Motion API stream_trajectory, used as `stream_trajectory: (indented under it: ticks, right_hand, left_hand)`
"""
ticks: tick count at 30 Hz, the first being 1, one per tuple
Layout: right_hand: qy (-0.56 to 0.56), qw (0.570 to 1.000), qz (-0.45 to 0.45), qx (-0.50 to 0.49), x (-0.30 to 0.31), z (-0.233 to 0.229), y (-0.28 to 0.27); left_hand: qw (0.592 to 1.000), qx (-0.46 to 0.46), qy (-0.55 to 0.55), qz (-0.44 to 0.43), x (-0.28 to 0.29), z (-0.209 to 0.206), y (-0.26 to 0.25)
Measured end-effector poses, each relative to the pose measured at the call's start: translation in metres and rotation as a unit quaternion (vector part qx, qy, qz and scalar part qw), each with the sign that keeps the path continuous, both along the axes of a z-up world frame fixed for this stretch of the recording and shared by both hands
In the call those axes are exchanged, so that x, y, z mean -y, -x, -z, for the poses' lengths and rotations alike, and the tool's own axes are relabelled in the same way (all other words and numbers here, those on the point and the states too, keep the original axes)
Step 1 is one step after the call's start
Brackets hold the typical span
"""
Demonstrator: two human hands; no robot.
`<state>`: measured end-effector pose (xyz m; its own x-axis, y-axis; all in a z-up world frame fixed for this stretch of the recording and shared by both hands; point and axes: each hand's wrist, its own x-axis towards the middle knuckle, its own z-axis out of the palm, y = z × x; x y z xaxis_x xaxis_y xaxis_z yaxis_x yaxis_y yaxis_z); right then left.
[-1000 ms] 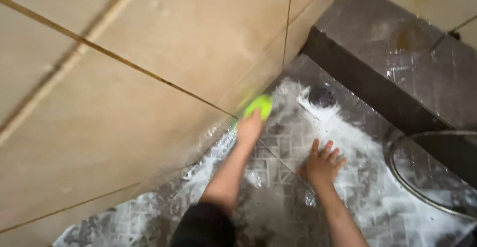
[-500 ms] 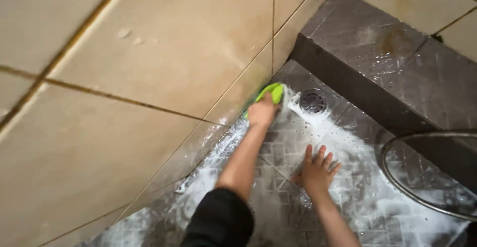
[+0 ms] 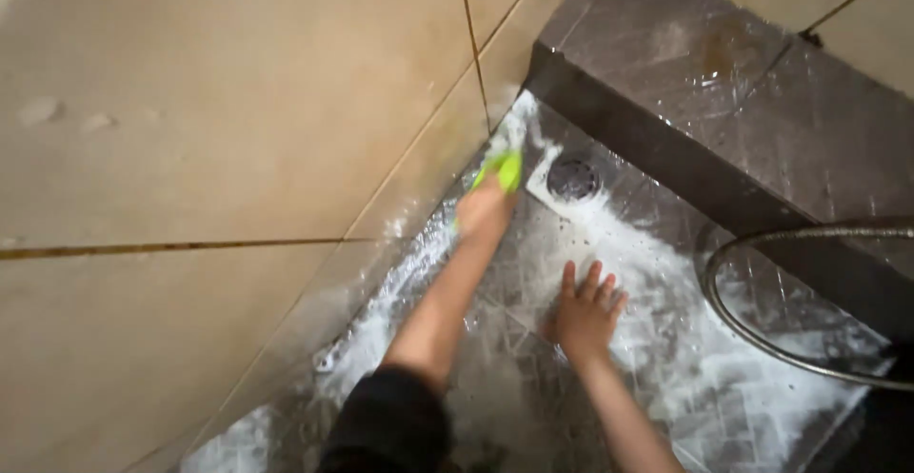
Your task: Scrubbing the bathroom floor and tiles with a brush and soapy water.
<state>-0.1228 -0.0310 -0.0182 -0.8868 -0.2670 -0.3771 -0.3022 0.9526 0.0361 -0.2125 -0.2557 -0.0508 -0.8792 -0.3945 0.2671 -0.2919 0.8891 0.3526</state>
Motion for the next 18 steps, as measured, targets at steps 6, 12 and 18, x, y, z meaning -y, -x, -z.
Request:
stream_trajectory:
  ticks: [6, 12, 18]
  right_hand:
    - [0.007, 1.000, -0.005, -0.024, -0.001, -0.003, -0.005]
    - [-0.019, 0.999, 0.007, 0.028, 0.003, -0.004, 0.002]
    - [-0.054, 0.994, 0.008, 0.094, 0.007, -0.024, 0.004]
  left_hand:
    - [1.000, -0.004, -0.021, -0.009, -0.016, 0.013, -0.063]
    - [0.999, 0.033, -0.026, 0.001, -0.009, -0.028, 0.049]
    - [0.997, -0.030, -0.047, 0.057, -0.026, -0.046, -0.010]
